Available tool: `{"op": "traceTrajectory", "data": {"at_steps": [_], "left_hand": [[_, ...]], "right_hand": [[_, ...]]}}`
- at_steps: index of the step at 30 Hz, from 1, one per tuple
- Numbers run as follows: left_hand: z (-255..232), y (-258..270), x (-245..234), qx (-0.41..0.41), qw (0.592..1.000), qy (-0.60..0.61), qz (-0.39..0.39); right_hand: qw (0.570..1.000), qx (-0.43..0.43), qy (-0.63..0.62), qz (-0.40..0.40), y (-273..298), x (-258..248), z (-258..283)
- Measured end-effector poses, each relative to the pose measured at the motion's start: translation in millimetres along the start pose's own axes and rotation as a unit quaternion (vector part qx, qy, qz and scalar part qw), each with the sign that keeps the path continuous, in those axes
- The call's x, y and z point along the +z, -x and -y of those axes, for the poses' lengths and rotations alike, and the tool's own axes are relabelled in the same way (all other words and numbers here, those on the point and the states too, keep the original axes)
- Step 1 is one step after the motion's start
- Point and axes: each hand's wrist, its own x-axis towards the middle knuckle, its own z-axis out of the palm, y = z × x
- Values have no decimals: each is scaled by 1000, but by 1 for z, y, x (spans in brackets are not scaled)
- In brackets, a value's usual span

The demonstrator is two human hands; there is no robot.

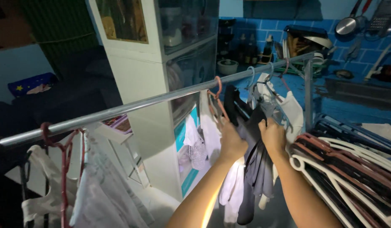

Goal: The person takes clothes from a laundry basket, places them on hangers, and hangs them on a metal drying rack. Items handled include a pink top, purple shorts, a white shirt, blue shorts, and a red top.

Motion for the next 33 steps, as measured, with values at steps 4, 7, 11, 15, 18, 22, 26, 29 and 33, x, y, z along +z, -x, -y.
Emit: {"op": "traceTrajectory", "data": {"at_steps": [4,7,11,15,18,22,26,29,33], "left_hand": [[-9,-22,32,12,999,-21,28],[-32,-30,36,-70,995,9,76],[-25,-48,68,-40,996,-15,73],[-27,-55,87,-42,996,-22,80],[-43,-49,81,-51,997,-9,65],[-19,-53,85,-12,1000,-12,25],[-7,-36,29,32,998,5,54],[-7,-6,-39,116,993,22,1],[-30,57,-149,181,978,27,-97]], "right_hand": [[1000,5,25,8,-14,8,-28],[1000,3,24,10,-18,6,-38],[1000,23,-1,18,-21,-5,-37],[996,70,-10,46,-22,-11,-35],[991,99,5,87,-23,-19,-29],[989,122,-25,85,-26,-32,-14],[992,31,-109,-52,-23,-33,-5],[980,-36,-159,-115,-16,-63,42],[961,-122,-210,-134,-1,-119,135]]}}
